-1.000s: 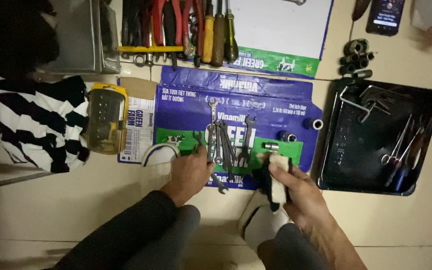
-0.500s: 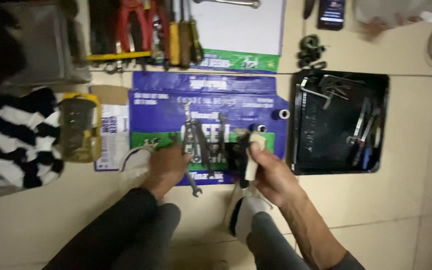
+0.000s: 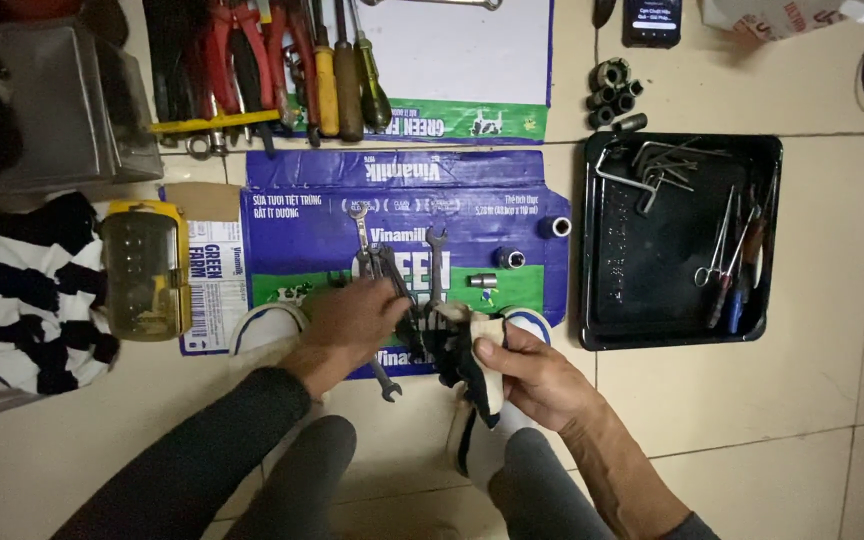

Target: The person sits on the floor and wipes several metal wrenches with a cloth. They pick up each wrench from a pile on a cardboard box, wipe it thoroughly, and place it on a nearby white sheet of paper. The person repeats this process for multiple wrenches.

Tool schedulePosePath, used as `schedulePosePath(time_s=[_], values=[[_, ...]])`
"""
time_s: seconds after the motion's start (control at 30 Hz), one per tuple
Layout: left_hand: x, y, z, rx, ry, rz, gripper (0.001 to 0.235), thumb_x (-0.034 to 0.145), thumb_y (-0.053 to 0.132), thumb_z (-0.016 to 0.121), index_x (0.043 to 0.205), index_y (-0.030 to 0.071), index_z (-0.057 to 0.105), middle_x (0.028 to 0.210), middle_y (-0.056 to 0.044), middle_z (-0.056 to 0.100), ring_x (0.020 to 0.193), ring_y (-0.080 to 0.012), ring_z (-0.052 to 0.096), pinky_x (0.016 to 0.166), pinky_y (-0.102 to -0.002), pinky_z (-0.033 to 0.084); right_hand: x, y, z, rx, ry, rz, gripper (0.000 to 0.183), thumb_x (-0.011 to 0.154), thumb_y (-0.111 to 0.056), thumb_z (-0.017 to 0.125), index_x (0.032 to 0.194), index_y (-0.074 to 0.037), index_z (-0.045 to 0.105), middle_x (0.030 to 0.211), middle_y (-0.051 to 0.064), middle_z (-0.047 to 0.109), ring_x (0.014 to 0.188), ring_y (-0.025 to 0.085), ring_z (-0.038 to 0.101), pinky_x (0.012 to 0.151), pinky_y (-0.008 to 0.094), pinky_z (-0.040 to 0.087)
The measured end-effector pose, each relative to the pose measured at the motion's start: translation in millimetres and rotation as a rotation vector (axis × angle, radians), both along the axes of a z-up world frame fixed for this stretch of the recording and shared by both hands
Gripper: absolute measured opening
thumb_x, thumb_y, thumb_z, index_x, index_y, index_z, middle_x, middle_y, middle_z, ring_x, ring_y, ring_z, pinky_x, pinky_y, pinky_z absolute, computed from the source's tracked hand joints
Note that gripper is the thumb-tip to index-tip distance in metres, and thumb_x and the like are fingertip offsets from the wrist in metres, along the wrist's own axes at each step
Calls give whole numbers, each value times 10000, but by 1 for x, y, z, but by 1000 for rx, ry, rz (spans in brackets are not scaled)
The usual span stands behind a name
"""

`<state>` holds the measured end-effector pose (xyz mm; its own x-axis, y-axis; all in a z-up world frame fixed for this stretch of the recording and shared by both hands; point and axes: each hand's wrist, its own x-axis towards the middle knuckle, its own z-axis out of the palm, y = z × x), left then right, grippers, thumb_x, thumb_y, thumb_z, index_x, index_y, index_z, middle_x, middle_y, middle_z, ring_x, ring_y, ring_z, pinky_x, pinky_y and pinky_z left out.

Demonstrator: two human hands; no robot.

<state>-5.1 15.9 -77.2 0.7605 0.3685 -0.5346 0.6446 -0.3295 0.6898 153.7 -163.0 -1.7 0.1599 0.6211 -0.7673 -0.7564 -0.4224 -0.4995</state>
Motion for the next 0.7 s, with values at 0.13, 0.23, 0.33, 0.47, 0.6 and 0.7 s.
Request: schedulePosePath(time_s=[0.13,0.23,0.33,0.47,0.6,0.7], values=[[25,-28,-44,112,-175,-61,333,1019,342,570,924,24,601,771,-302,595,782,-595,565,655,-652,512,9,-12,-22,45,1,-9,174,911,-141,690,1056,-53,651,744,102,700,614,231,750,491,378,629],[39,-51,-82,289,-176,-41,342,929,433,653,843,114,564,701,-149,679,737,-440,705,574,-579,505,17,-15,-14,69,-23,-39,194,922,-131,655,1097,-49,645,772,108,681,647,252,747,518,406,636],[48,-52,-69,281,-73,-93,267,981,324,689,841,109,617,671,-52,638,575,-282,636,504,-464,499,25,-29,-25,23,89,-64,418,909,-124,665,1316,-44,622,918,92,697,778,248,680,704,453,604],[53,-45,-31,20,85,-39,129,1001,155,635,1010,32,596,742,-40,628,603,-176,639,534,-335,582,26,-30,-29,-7,65,-113,366,916,-116,644,1269,-18,631,965,128,708,832,270,681,778,454,576],[56,-48,-44,187,140,-75,370,961,435,714,893,92,595,693,-50,655,587,-251,660,501,-417,534,26,-18,-17,-48,70,-121,329,909,-150,654,1195,13,664,999,177,729,874,333,699,783,488,563],[55,-53,-59,202,100,-29,401,938,438,755,841,86,590,631,-50,611,518,-232,620,452,-412,497,26,-12,-11,-73,46,-138,455,877,-182,642,1259,63,609,1046,249,703,881,439,699,764,552,570]])
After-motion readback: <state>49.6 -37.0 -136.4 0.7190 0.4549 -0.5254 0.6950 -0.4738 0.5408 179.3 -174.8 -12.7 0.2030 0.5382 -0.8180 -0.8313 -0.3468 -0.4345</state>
